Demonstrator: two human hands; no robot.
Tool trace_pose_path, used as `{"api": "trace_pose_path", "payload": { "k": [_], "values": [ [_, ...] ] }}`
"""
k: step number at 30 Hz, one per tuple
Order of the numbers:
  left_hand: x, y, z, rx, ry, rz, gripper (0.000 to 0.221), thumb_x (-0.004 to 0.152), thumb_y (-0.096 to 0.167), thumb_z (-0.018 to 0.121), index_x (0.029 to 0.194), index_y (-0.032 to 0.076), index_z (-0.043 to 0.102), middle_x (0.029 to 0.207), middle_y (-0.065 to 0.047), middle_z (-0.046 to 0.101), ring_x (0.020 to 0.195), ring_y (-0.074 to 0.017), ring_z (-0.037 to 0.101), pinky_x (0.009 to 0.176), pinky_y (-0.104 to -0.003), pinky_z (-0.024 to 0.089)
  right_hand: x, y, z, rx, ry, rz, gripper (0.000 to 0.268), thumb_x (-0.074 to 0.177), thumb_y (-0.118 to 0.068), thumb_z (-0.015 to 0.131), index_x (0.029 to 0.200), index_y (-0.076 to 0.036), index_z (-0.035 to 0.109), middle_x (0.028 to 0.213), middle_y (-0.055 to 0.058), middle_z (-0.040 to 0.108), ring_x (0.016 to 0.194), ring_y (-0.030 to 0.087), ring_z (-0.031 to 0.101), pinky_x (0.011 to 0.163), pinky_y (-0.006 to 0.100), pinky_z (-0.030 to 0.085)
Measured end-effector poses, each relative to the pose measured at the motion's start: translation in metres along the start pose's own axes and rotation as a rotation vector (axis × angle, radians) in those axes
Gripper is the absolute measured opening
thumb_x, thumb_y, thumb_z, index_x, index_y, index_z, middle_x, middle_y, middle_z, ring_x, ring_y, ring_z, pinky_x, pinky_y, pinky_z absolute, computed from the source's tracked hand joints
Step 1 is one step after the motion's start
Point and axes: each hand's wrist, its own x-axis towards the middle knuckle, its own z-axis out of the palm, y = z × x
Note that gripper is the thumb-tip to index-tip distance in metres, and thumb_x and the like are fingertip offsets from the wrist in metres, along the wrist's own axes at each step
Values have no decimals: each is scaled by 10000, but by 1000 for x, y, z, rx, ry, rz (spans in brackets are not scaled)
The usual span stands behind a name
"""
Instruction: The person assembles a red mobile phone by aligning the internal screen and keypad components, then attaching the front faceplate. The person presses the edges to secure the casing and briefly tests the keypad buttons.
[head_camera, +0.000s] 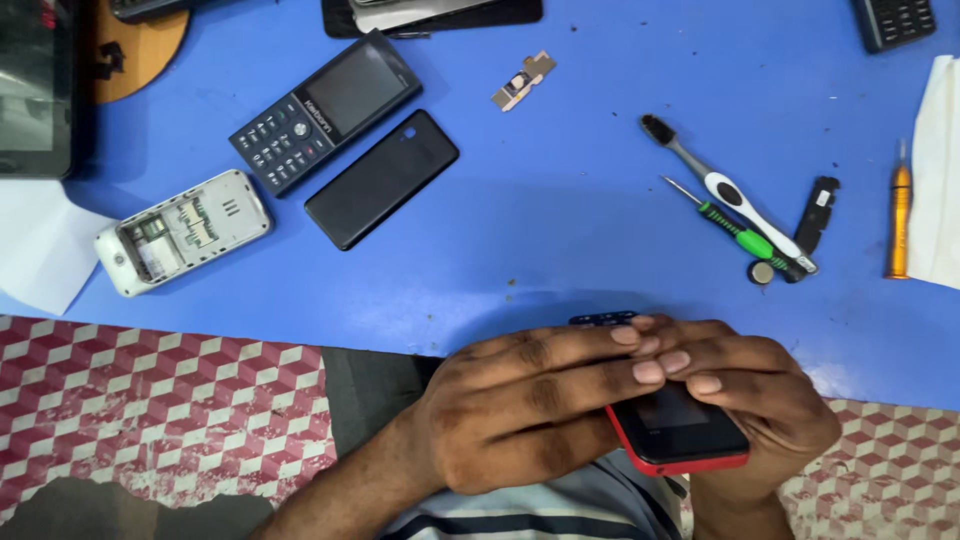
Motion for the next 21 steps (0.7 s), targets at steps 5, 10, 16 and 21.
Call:
{"api": "trace_pose_path", "payload": {
  "k": [5, 10, 16, 21],
  "values": [
    [-3, -1, 5, -17, 31, -26, 123, 990, 91, 843, 1047, 52, 742, 1337, -113, 677, 1321, -284, 669, 1152, -403, 597, 3, 1, -1, -11, -9, 3, 117, 1078, -117, 661, 1093, -1, 647, 1015, 154, 707, 989, 304, 764, 1003, 535, 653],
    [-4, -2, 6, -38, 26, -40, 121, 994, 93, 838, 1042, 44, 739, 1338, -117, 675, 1326, -279, 665, 1173, -404, 608, 2, 3, -3, -11, -12, 4, 115, 1084, -116, 652, 1102, -2, 651, 1017, 155, 707, 999, 299, 763, 1006, 531, 653],
    [-4, -2, 4, -10, 0, -38, 113, 1014, 87, 823, 1055, 39, 729, 1361, -121, 669, 1342, -279, 659, 1165, -399, 608, -2, 7, -5, -11, -5, 13, 115, 1068, -102, 677, 1096, 4, 642, 1017, 162, 699, 996, 292, 760, 1001, 531, 652],
    [-2, 9, -1, 64, -36, -76, 126, 1003, 100, 806, 1079, 50, 719, 1383, -116, 671, 1350, -281, 659, 1091, -380, 598, 0, 10, -2, 8, 0, 59, 152, 1164, -138, 587, 1104, 2, 600, 1064, 197, 711, 1020, 312, 756, 1027, 538, 648]
  ]
}}
